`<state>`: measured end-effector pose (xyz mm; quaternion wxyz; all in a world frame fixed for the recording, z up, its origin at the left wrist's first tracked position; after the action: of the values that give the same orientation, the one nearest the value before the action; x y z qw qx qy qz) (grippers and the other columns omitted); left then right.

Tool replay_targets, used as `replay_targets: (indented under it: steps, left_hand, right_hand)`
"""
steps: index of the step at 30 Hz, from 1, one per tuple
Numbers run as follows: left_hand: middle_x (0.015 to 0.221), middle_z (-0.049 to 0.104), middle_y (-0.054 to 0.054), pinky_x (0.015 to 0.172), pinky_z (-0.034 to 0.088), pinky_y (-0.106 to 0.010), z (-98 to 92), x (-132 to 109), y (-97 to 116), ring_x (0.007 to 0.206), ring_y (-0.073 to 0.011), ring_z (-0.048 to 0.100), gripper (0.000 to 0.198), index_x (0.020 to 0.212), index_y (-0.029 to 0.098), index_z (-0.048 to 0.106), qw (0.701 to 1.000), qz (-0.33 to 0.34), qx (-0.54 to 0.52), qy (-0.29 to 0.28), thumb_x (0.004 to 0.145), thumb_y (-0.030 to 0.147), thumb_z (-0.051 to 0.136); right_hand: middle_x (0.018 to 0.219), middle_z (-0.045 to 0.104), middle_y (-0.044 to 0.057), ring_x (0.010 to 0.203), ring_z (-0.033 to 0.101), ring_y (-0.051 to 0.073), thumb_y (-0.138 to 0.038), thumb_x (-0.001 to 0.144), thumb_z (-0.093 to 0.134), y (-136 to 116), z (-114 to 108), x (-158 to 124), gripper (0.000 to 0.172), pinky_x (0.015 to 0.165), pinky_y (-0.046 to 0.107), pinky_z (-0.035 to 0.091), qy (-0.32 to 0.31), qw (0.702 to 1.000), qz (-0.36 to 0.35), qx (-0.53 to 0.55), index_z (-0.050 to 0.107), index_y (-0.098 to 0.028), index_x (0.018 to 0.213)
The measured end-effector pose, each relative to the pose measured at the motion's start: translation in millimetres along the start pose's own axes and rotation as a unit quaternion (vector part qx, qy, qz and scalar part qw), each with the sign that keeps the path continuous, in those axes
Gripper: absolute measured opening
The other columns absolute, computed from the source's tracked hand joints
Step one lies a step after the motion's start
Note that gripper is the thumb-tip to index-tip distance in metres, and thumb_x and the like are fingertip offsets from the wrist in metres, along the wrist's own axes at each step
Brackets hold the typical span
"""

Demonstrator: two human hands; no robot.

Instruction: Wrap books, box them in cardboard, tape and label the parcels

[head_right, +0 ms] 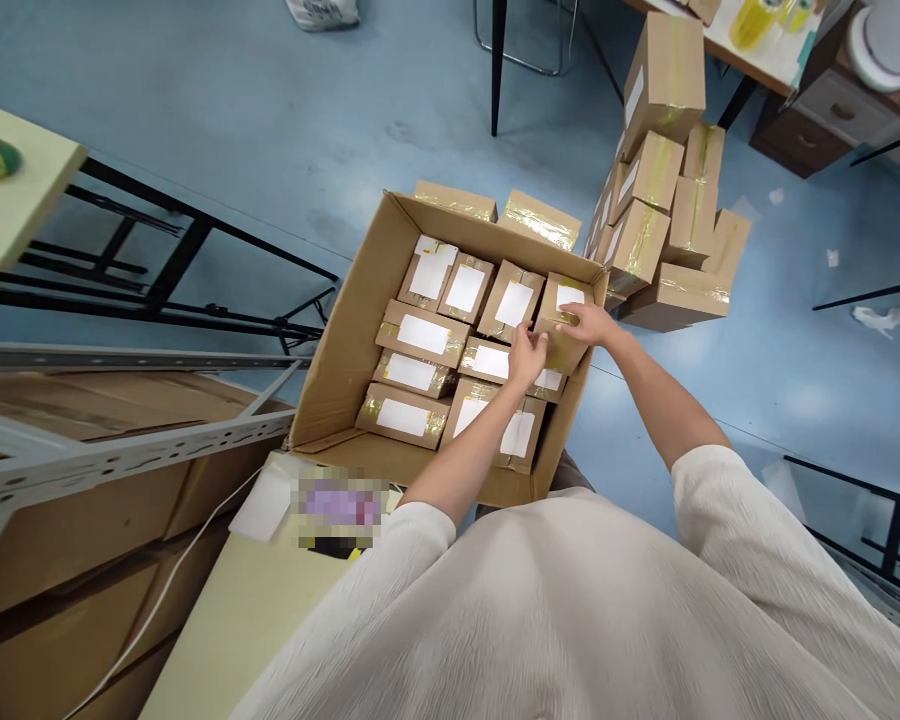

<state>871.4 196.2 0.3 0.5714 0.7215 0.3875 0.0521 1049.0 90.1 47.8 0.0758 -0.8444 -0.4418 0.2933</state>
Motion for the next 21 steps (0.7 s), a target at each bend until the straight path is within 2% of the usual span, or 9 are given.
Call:
replay_targets:
  steps: [4, 8, 11, 14, 17, 21]
  left_hand:
    - [0.140, 0.064, -0.016, 0.118, 0.048, -0.046, -2.2, 14.1, 3.1, 0.133, -0.0301, 0.062, 0.048, 0.145, 0.022, 0.054, 1.000, 0.011, -0.012, 0.012, 0.098, 0.027, 0.067]
    - [0.144, 0.065, -0.015, 0.124, 0.045, -0.047, -8.7, 25.9, -10.3, 0.139, -0.0299, 0.060, 0.054, 0.148, 0.022, 0.055, 0.999, 0.027, -0.021, 0.000, 0.095, 0.022, 0.065]
    - [0.154, 0.061, -0.016, 0.130, 0.039, -0.052, -9.0, 26.2, -25.5, 0.149, -0.0331, 0.054, 0.062, 0.153, 0.022, 0.054, 1.000, -0.005, -0.010, -0.013, 0.092, 0.021, 0.068]
    - [0.164, 0.054, -0.017, 0.134, 0.035, -0.051, -4.8, 22.7, -37.6, 0.158, -0.0344, 0.045, 0.079, 0.162, 0.021, 0.046, 0.999, -0.036, -0.026, -0.016, 0.088, 0.020, 0.073]
    - [0.165, 0.053, -0.015, 0.132, 0.039, -0.048, 1.5, 23.4, -41.5, 0.156, -0.0331, 0.049, 0.086, 0.167, 0.023, 0.041, 0.997, -0.038, -0.061, -0.010, 0.088, 0.022, 0.076]
    - [0.156, 0.061, -0.014, 0.126, 0.047, -0.047, 10.3, 29.3, -35.9, 0.140, -0.0304, 0.063, 0.079, 0.164, 0.022, 0.047, 0.996, -0.028, -0.087, -0.015, 0.090, 0.022, 0.074]
  right_hand:
    - [0.154, 0.069, 0.005, 0.140, 0.064, 0.034, -0.058, 0.106, 0.051, -3.0, -9.9, 15.6, 0.058, 0.114, 0.046, 0.053, 0.004, 1.000, 0.009, -0.014, 0.067, -0.028, 0.153]
    - [0.150, 0.072, 0.005, 0.136, 0.066, 0.035, -0.057, 0.111, 0.041, -9.7, -13.5, 35.6, 0.057, 0.111, 0.047, 0.052, 0.000, 1.000, 0.020, -0.024, 0.068, -0.030, 0.153]
    - [0.147, 0.074, 0.007, 0.133, 0.068, 0.036, -0.059, 0.111, 0.037, -10.0, -17.0, 52.5, 0.060, 0.109, 0.046, 0.052, -0.002, 0.999, 0.032, -0.017, 0.068, -0.029, 0.153]
    - [0.134, 0.080, 0.007, 0.126, 0.069, 0.037, -0.060, 0.112, 0.034, -8.2, -20.4, 68.9, 0.061, 0.104, 0.045, 0.052, 0.013, 0.998, 0.054, -0.004, 0.073, -0.029, 0.147]
    - [0.127, 0.081, 0.009, 0.122, 0.068, 0.037, -0.060, 0.112, 0.030, -4.3, -19.7, 79.9, 0.062, 0.102, 0.045, 0.052, 0.041, 0.996, 0.076, 0.002, 0.074, -0.028, 0.142]
    - [0.145, 0.068, 0.020, 0.138, 0.054, 0.043, -0.054, 0.112, 0.030, -0.1, -6.3, 72.3, 0.062, 0.113, 0.057, 0.044, 0.142, 0.986, 0.085, -0.030, 0.062, -0.020, 0.152]
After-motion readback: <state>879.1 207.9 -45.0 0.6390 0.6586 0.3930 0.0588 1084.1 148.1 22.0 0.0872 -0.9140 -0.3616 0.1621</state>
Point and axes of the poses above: each hand's wrist, its own x-axis towards the middle knuckle, its own z-axis out of the palm, y = z × x, the point moved 2 cm from there along x, towards the middle knuckle
